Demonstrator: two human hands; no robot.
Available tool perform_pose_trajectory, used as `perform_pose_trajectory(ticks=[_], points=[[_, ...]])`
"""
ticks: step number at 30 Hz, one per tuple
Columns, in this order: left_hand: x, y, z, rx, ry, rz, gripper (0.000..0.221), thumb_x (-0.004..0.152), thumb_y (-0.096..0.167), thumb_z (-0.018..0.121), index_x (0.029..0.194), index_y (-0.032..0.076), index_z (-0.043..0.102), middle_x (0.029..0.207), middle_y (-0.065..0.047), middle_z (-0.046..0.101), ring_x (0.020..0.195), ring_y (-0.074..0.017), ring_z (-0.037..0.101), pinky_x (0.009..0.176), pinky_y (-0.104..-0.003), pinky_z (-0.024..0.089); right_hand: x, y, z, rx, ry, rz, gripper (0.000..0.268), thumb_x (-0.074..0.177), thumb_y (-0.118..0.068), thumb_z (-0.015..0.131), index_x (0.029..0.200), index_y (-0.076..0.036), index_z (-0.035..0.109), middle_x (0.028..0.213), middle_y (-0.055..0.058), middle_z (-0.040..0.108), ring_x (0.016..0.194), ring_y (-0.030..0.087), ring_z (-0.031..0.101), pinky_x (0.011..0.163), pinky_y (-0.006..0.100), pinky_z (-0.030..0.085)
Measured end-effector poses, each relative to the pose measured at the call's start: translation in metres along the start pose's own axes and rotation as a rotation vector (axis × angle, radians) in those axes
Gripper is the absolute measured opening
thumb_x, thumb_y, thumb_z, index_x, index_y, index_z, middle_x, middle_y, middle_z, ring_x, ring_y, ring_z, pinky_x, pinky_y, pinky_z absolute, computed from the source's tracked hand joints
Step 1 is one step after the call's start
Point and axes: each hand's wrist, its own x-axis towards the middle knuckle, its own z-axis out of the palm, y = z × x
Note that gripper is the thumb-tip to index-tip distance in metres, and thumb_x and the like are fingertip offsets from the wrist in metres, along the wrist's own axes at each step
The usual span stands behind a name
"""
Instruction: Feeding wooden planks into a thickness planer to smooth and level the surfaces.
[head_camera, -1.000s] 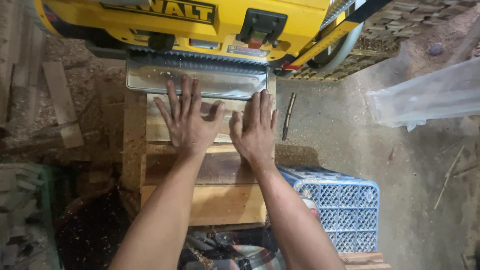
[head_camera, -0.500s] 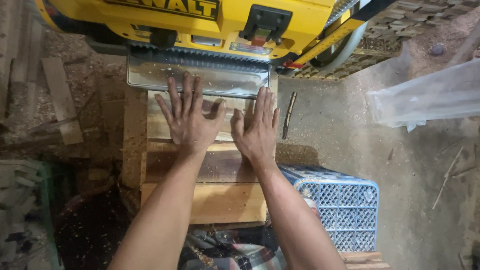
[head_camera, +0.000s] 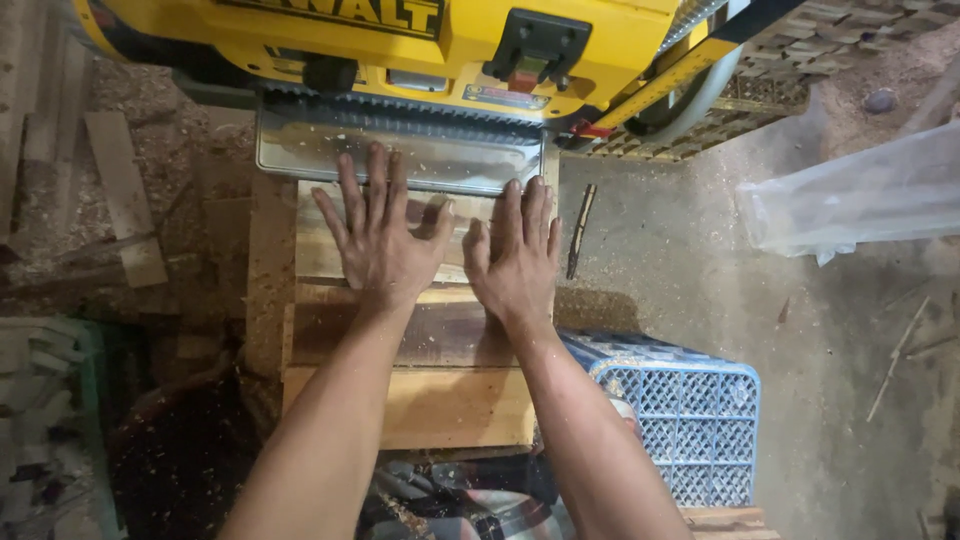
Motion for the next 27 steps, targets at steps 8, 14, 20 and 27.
perform_pose_trajectory(ticks=[8, 14, 20, 27], points=[[0.007, 0.033, 0.008, -0.390, -0.199, 0.414, 0.082, 0.088, 0.057, 0.064, 0.153, 0.008, 0.049, 0.158, -0.018, 0.047, 0.144, -0.0389, 0.046, 0.118, -0.069, 0.026, 0.000, 0.033, 0.037, -0.200, 0.143, -0.139, 0.084, 0.096, -0.048, 0.047, 0.165, -0.005, 0.026, 0.171, 0.018, 0.020, 0.157, 0.036, 0.022, 0.125, 0.057, 0.021], [0.035, 0.023, 0.046, -0.354, -0.169, 0.612, 0.083, 0.088, 0.069, 0.067, 0.149, 0.014, 0.056, 0.150, -0.015, 0.057, 0.143, -0.0336, 0.049, 0.117, -0.062, 0.032, -0.004, 0.023, 0.026, -0.156, 0.171, -0.131, 0.082, 0.095, -0.043, 0.049, 0.163, -0.003, 0.025, 0.169, 0.022, 0.024, 0.155, 0.038, 0.027, 0.125, 0.058, 0.020], [0.034, -0.093, -0.042, -0.020, -0.033, 0.220, 0.092, 0.079, 0.059, 0.083, 0.143, -0.001, 0.055, 0.133, -0.026, 0.062, 0.125, -0.0437, 0.060, 0.104, -0.058, 0.048, -0.001, 0.002, 0.004, -0.007, 0.068, 0.005, 0.081, 0.100, -0.057, 0.029, 0.162, -0.006, 0.031, 0.168, 0.022, 0.025, 0.154, 0.038, 0.025, 0.125, 0.058, 0.015], [0.019, -0.021, -0.087, 0.273, -0.099, -0.176, 0.087, 0.095, 0.062, 0.070, 0.147, -0.006, 0.054, 0.122, -0.034, 0.066, 0.109, -0.0495, 0.069, 0.084, -0.057, 0.057, 0.002, -0.005, -0.002, -0.035, 0.065, 0.028, 0.081, 0.100, -0.056, 0.032, 0.162, -0.004, 0.029, 0.166, 0.026, 0.027, 0.154, 0.041, 0.026, 0.125, 0.059, 0.014]])
